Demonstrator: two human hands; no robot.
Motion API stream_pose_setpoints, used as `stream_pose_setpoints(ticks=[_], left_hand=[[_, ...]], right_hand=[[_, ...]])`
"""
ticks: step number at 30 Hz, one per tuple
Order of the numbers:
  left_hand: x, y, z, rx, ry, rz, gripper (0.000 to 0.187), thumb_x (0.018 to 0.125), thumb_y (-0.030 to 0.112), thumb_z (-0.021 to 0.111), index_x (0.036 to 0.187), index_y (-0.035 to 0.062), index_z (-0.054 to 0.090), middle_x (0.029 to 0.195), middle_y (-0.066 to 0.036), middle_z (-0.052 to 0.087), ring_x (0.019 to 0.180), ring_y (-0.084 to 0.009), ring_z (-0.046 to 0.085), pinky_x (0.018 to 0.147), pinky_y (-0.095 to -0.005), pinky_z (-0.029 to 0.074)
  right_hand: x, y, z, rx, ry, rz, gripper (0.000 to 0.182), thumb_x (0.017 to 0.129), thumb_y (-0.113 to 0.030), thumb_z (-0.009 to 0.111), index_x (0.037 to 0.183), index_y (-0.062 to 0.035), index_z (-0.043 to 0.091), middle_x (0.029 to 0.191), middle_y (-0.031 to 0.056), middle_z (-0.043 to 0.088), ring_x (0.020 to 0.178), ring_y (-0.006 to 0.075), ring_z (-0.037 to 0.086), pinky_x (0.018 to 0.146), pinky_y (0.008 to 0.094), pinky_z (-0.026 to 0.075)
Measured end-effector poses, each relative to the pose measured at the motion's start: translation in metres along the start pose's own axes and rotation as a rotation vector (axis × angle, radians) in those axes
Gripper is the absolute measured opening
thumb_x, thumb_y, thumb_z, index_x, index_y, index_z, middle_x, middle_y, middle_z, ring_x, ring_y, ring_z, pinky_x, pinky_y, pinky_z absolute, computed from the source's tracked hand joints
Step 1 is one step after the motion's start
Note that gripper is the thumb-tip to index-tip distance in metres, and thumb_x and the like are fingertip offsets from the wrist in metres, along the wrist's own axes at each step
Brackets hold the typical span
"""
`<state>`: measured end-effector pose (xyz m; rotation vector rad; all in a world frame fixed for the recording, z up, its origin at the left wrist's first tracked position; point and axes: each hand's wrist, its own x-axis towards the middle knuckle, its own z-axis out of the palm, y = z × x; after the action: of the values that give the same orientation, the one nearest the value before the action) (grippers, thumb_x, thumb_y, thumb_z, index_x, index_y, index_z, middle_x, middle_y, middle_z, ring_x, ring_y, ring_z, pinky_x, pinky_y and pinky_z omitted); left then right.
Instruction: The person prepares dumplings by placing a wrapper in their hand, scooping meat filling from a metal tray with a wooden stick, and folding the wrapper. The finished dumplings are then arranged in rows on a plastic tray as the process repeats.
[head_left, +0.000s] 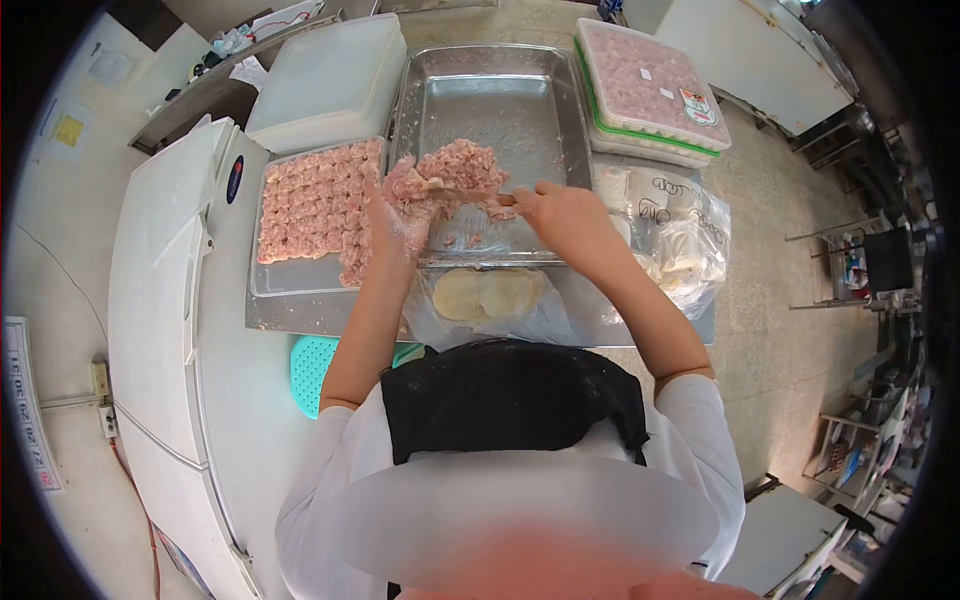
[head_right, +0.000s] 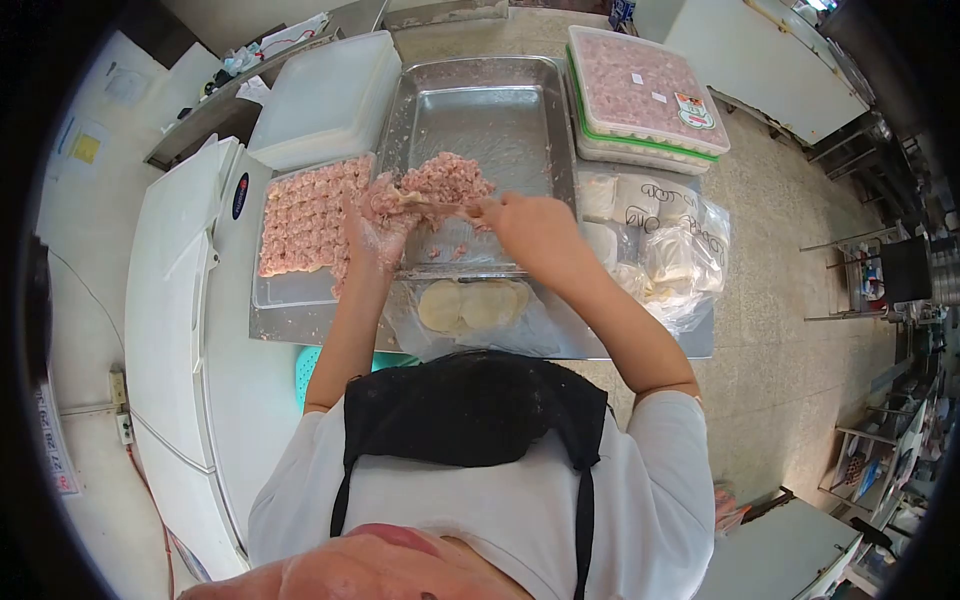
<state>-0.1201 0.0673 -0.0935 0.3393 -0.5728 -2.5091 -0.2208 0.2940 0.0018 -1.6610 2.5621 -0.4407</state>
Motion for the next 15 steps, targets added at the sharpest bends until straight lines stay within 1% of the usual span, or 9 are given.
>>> stream_pose_setpoints(ticks=[1, 5, 7, 9, 10, 11, 12, 13, 15], left_hand=[[0.001, -0.001, 0.003, 0.006, 0.001, -0.003, 0.065, 0.093, 0.053, 0.042, 0.125, -0.0028, 0.048, 0.097, -0.016, 0.058, 0.089, -0.0336, 0.058, 0.092, -0.0550, 0.044], [-0.009, 0.000, 0.056, -0.036, 0.189, 0.001, 0.058, 0.092, 0.043, 0.050, 0.127, -0.0033, 0.046, 0.109, -0.016, 0.056, 0.096, -0.0337, 0.058, 0.093, -0.0547, 0.045], [-0.017, 0.003, 0.064, -0.032, 0.242, 0.007, 0.055, 0.091, 0.037, 0.055, 0.127, -0.0036, 0.045, 0.113, -0.016, 0.055, 0.101, -0.0324, 0.058, 0.094, -0.0530, 0.046], [-0.019, 0.007, 0.063, 0.333, -0.081, -0.033, 0.054, 0.086, 0.022, 0.064, 0.131, 0.0012, 0.043, 0.121, -0.017, 0.053, 0.113, -0.0292, 0.054, 0.098, -0.0467, 0.044], [-0.021, 0.009, 0.065, 0.336, -0.079, -0.022, 0.054, 0.086, 0.022, 0.064, 0.131, 0.0012, 0.043, 0.121, -0.017, 0.053, 0.113, -0.0292, 0.054, 0.098, -0.0467, 0.044], [-0.024, 0.012, 0.068, 0.674, -0.117, 0.064, 0.059, 0.082, 0.015, 0.067, 0.134, 0.0040, 0.041, 0.126, -0.016, 0.051, 0.114, -0.0274, 0.054, 0.098, -0.0421, 0.044], [-0.026, 0.015, 0.074, 1.013, -0.152, 0.147, 0.066, 0.078, 0.009, 0.070, 0.136, 0.0068, 0.039, 0.131, -0.015, 0.049, 0.116, -0.0256, 0.054, 0.098, -0.0376, 0.044], [-0.030, 0.018, 0.086, 1.016, -0.146, 0.151, 0.066, 0.078, 0.009, 0.070, 0.136, 0.0068, 0.039, 0.131, -0.015, 0.049, 0.116, -0.0256, 0.054, 0.098, -0.0376, 0.044], [-0.035, 0.027, 0.110, 1.454, -0.387, 0.328, 0.066, 0.074, 0.008, 0.073, 0.133, 0.0105, 0.046, 0.126, -0.011, 0.055, 0.109, -0.0221, 0.057, 0.097, -0.0338, 0.044]], right_hand=[[-0.003, -0.003, 0.000, 0.040, 0.102, -0.013, 0.025, 0.091, -0.031, 0.053, 0.112, -0.0203, 0.063, 0.076, 0.0110, 0.060, 0.077, 0.0305, 0.064, 0.062, 0.0415, 0.050], [0.006, 0.032, 0.027, 0.062, 0.087, -0.058, 0.025, 0.091, -0.029, 0.054, 0.111, -0.0180, 0.064, 0.077, 0.0111, 0.061, 0.078, 0.0308, 0.063, 0.063, 0.0427, 0.050], [0.004, 0.051, 0.017, 0.271, 0.156, -0.151, 0.026, 0.094, -0.028, 0.051, 0.110, -0.0132, 0.065, 0.078, 0.0112, 0.062, 0.074, 0.0287, 0.062, 0.061, 0.0404, 0.049], [0.005, 0.061, 0.013, 0.462, 0.202, -0.132, 0.027, 0.095, -0.027, 0.050, 0.110, -0.0106, 0.065, 0.077, 0.0112, 0.062, 0.071, 0.0277, 0.061, 0.061, 0.0390, 0.048], [0.004, 0.064, 0.011, 0.649, 0.238, -0.102, 0.028, 0.097, -0.026, 0.048, 0.110, -0.0081, 0.065, 0.076, 0.0112, 0.063, 0.069, 0.0266, 0.061, 0.061, 0.0376, 0.047], [0.004, 0.066, 0.006, 0.653, 0.239, -0.113, 0.028, 0.097, -0.026, 0.048, 0.110, -0.0081, 0.065, 0.076, 0.0112, 0.063, 0.069, 0.0266, 0.061, 0.061, 0.0376, 0.047], [0.002, 0.065, -0.007, 0.760, 0.036, -0.027, 0.030, 0.097, -0.027, 0.048, 0.111, -0.0059, 0.064, 0.078, 0.0120, 0.064, 0.071, 0.0257, 0.062, 0.064, 0.0359, 0.048], [0.000, 0.063, -0.019, 0.859, -0.172, 0.060, 0.032, 0.098, -0.028, 0.047, 0.111, -0.0037, 0.064, 0.080, 0.0128, 0.066, 0.072, 0.0248, 0.063, 0.067, 0.0343, 0.048], [-0.001, 0.059, -0.040, 0.821, -0.237, 0.042, 0.032, 0.098, -0.029, 0.048, 0.112, -0.0039, 0.063, 0.085, 0.0133, 0.067, 0.075, 0.0245, 0.063, 0.071, 0.0338, 0.049]])
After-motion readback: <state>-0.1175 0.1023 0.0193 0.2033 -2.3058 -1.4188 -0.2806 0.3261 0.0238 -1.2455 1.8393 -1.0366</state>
